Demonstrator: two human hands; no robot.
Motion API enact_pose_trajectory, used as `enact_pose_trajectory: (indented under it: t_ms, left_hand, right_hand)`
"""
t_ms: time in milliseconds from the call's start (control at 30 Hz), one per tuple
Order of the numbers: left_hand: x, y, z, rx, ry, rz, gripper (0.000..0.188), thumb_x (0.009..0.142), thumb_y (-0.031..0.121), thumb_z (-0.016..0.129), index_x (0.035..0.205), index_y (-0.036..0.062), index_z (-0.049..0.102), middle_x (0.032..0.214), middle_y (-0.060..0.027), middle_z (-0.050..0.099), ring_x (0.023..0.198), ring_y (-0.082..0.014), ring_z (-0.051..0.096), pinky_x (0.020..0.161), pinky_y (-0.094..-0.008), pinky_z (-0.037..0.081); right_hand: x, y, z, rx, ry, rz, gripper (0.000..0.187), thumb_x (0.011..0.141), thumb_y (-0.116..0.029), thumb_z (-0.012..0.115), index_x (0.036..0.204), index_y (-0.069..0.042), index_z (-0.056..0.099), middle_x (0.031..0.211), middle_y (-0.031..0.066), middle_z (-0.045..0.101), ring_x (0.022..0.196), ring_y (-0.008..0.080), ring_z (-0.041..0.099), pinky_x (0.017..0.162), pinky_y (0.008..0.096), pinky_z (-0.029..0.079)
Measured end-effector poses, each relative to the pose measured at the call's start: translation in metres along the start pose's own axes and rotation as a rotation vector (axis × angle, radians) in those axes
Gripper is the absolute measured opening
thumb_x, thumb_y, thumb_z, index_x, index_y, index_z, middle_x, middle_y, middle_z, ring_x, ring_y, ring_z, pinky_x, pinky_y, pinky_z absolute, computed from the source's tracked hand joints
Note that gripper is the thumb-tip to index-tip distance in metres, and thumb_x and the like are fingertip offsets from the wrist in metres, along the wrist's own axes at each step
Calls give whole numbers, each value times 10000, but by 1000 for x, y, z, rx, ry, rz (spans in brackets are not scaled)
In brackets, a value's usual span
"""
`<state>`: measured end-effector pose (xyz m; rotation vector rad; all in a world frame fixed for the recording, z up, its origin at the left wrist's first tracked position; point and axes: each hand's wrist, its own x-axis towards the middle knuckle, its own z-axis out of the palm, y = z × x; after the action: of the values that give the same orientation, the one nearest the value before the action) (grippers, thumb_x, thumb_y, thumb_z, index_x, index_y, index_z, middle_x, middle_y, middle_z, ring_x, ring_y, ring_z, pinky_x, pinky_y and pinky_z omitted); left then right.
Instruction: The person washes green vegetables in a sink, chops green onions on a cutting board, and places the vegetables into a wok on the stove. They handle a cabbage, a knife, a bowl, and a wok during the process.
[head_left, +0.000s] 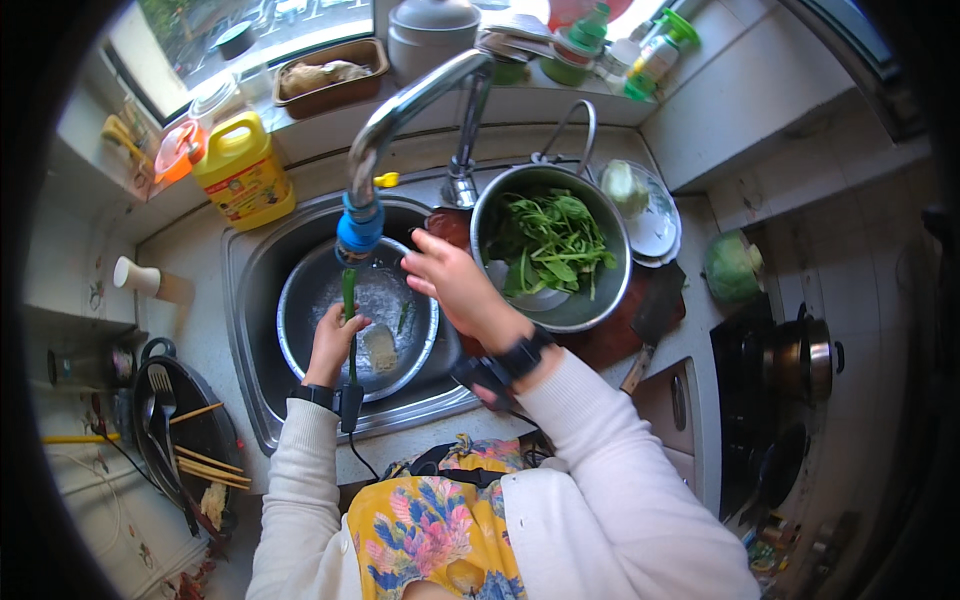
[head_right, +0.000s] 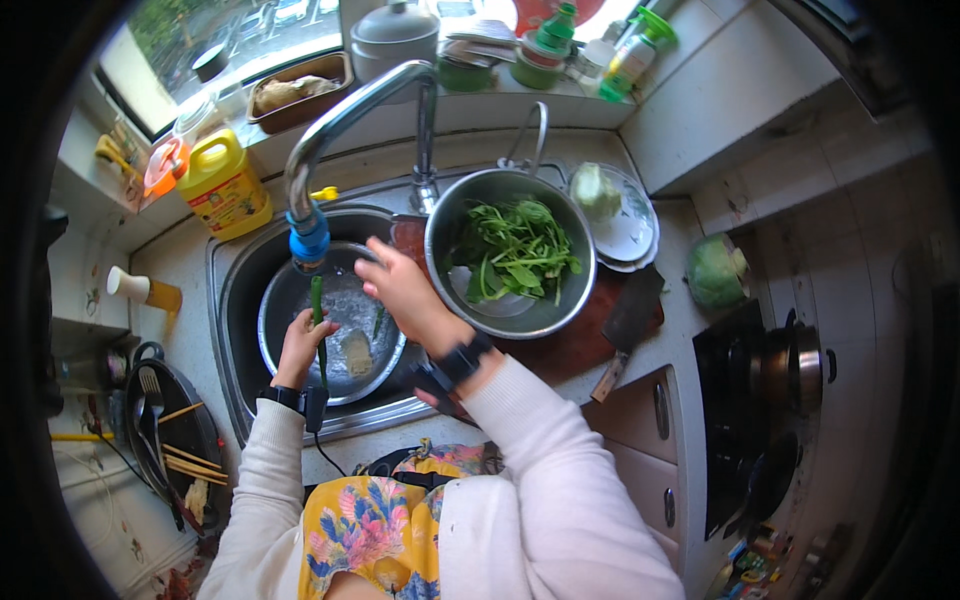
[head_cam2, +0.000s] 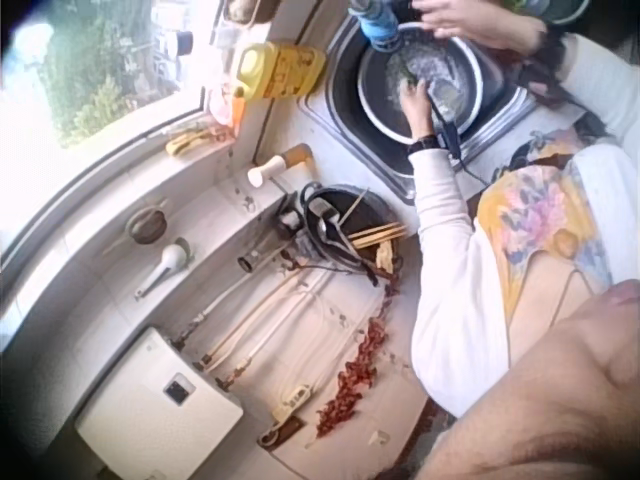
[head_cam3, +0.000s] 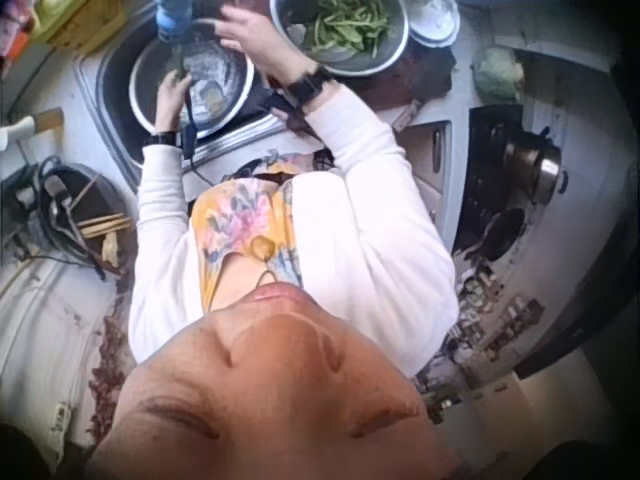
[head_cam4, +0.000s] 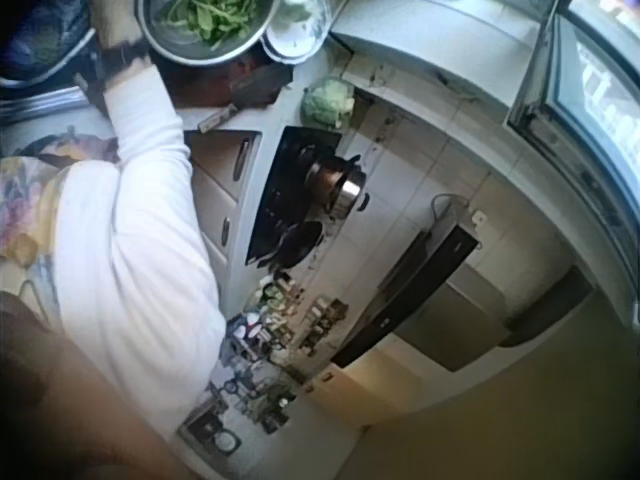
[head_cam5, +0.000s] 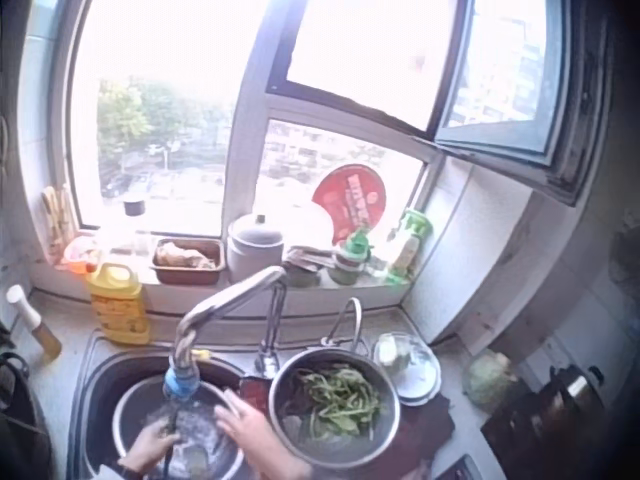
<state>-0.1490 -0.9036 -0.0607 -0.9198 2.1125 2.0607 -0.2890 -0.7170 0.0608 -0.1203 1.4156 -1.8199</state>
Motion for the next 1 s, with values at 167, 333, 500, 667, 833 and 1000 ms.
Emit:
enact_pose_trajectory:
  t_ms: [167, 333, 500, 667, 833, 1000]
  left_hand:
    - [-8, 16, 32, 18, -81, 69, 170, 915, 69, 544, 1063, -13, 560, 824, -78, 640, 764, -130, 620, 714, -254, 483]
    - [-23, 63, 92, -145, -137, 86, 165, 937, 148, 556, 1058, 36, 550, 771, -11, 551, 637, -71, 490, 587, -215, 406]
    - [-29, 91, 157, -298, -256, 18, 325, 922, 323, 609, 1112, 76, 513, 818, 3, 536, 593, -50, 422, 551, -200, 377]
    - [-21, 97, 184, -460, -159, -253, 168, 877, 239, 624, 832, 100, 541, 640, 15, 495, 466, -66, 371, 431, -220, 275]
    - [-18, 101, 196, -416, -46, -217, 135, 851, 113, 576, 738, 85, 510, 574, 9, 464, 400, -67, 343, 418, -209, 295]
    - [-37, 101, 201, -286, 124, -161, 148, 816, 90, 528, 675, 84, 483, 471, 14, 357, 361, -93, 312, 407, -252, 322]
  right_hand:
    - [-117, -22, -131, -229, 179, -464, 423, 942, -122, 530, 1334, 18, 455, 1248, 161, 568, 957, 204, 652, 828, 297, 525]
    - [-187, 30, -303, -835, 1077, -192, 586, 789, -132, 717, 1305, 5, 476, 1172, 211, 594, 969, 282, 638, 852, 343, 510]
    - [-220, 102, -358, -205, 920, 121, 922, 815, -150, 724, 1486, -45, 100, 1148, 169, 588, 1014, 223, 571, 866, 349, 464]
    - [-212, 109, -359, 84, 835, -169, 748, 807, -1, 643, 1405, -40, 197, 1042, 125, 604, 917, 206, 585, 817, 335, 469]
    - [-242, 85, -386, 279, 673, -126, 182, 793, -22, 531, 875, -103, 390, 697, 58, 499, 549, 160, 530, 478, 303, 483]
    - [-280, 60, -411, 129, 694, -214, 189, 797, -5, 497, 964, -64, 431, 706, 56, 510, 549, 134, 516, 486, 263, 456]
